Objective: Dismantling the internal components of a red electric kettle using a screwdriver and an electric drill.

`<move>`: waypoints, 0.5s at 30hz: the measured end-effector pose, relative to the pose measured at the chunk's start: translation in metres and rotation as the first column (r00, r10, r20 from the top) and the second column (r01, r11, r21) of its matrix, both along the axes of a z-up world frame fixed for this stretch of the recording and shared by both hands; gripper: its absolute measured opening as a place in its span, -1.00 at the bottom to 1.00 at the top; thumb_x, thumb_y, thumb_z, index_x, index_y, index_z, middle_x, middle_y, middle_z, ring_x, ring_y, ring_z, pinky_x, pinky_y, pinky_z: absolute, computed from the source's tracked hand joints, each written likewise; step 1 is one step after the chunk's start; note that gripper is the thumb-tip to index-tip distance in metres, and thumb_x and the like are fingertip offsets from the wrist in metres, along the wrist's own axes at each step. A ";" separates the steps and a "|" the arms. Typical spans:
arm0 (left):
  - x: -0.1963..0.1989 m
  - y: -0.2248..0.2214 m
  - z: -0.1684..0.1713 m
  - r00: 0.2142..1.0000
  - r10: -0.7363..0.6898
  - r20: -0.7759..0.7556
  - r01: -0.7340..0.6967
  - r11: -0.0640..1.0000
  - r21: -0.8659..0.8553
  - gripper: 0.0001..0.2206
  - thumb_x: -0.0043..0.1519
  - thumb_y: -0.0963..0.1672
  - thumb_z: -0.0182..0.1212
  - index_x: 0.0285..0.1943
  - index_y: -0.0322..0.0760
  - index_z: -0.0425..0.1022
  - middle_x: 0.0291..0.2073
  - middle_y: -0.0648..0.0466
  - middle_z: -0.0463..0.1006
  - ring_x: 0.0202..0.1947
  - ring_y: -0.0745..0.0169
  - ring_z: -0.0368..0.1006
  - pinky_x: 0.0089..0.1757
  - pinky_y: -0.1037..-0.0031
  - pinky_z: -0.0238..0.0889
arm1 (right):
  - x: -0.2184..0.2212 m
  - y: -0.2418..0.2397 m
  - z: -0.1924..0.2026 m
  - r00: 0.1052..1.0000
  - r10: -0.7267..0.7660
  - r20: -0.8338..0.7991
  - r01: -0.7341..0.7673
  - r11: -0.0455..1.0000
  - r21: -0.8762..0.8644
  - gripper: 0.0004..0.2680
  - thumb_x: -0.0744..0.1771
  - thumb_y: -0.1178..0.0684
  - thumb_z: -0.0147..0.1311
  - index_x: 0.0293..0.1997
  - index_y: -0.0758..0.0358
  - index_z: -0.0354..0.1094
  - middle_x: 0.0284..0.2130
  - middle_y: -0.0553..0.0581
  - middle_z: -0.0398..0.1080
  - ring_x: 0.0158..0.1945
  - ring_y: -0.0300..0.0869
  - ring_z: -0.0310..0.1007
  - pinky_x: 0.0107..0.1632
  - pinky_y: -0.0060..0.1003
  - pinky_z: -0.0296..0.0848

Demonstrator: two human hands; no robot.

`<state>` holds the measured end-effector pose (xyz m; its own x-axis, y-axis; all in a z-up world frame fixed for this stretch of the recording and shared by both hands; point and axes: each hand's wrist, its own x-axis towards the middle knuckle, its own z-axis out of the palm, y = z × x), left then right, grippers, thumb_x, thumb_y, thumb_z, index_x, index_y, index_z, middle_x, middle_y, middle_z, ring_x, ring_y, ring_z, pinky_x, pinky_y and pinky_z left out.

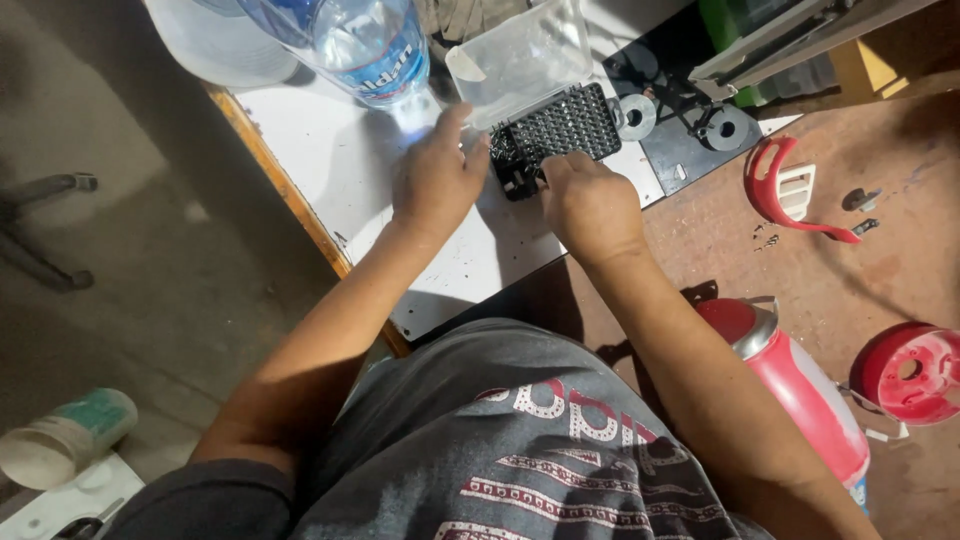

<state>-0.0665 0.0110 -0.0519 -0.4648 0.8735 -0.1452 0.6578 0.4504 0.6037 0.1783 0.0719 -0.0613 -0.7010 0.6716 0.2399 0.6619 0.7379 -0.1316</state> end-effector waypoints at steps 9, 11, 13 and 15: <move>0.030 -0.033 -0.007 0.923 -0.384 0.009 0.380 0.909 -0.171 -0.31 0.49 -0.02 0.29 0.85 -0.17 0.24 0.16 -0.33 0.81 -0.13 -0.15 0.83 -0.07 -0.02 0.72 | 0.012 0.011 -0.026 0.977 0.164 0.134 -0.193 0.950 0.247 -0.89 0.34 -0.06 0.31 -0.09 -0.09 0.67 -0.29 -0.06 0.46 -0.32 -0.13 0.62 -0.30 -0.19 0.61; 0.029 -0.031 -0.003 0.913 -0.407 0.041 0.406 0.891 -0.204 -0.28 0.52 -0.02 0.23 0.90 -0.20 0.15 -0.01 -0.31 0.84 -0.18 -0.23 0.83 -0.11 -0.08 0.71 | 0.009 0.012 -0.019 0.971 0.133 0.197 -0.178 0.957 0.231 -0.94 0.38 -0.10 0.20 -0.21 -0.09 0.50 -0.35 -0.09 0.42 -0.38 -0.16 0.61 -0.35 -0.24 0.60; 0.028 -0.033 -0.008 0.909 -0.416 0.030 0.412 0.885 -0.216 -0.27 0.51 -0.03 0.23 0.91 -0.18 0.13 -0.04 -0.29 0.84 -0.15 -0.24 0.83 -0.09 -0.09 0.71 | 0.001 0.008 -0.019 0.964 0.078 0.253 -0.139 0.962 0.236 -0.93 0.37 -0.08 0.19 -0.24 -0.07 0.50 -0.40 -0.11 0.40 -0.45 -0.19 0.57 -0.42 -0.25 0.54; 0.027 -0.032 -0.007 0.906 -0.422 0.014 0.414 0.881 -0.228 -0.26 0.50 -0.04 0.24 0.91 -0.16 0.11 -0.07 -0.27 0.84 -0.13 -0.25 0.83 -0.06 -0.10 0.70 | -0.006 0.008 -0.018 0.953 0.025 0.302 -0.104 0.963 0.248 -0.93 0.36 -0.06 0.17 -0.27 -0.04 0.49 -0.45 -0.13 0.38 -0.51 -0.22 0.53 -0.49 -0.26 0.49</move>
<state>-0.0393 -0.0207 -0.0587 -0.0720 0.9353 -0.3465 0.8334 0.2473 0.4943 0.1725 0.0801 -0.0790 -0.8060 0.5652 0.1759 0.5918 0.7626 0.2613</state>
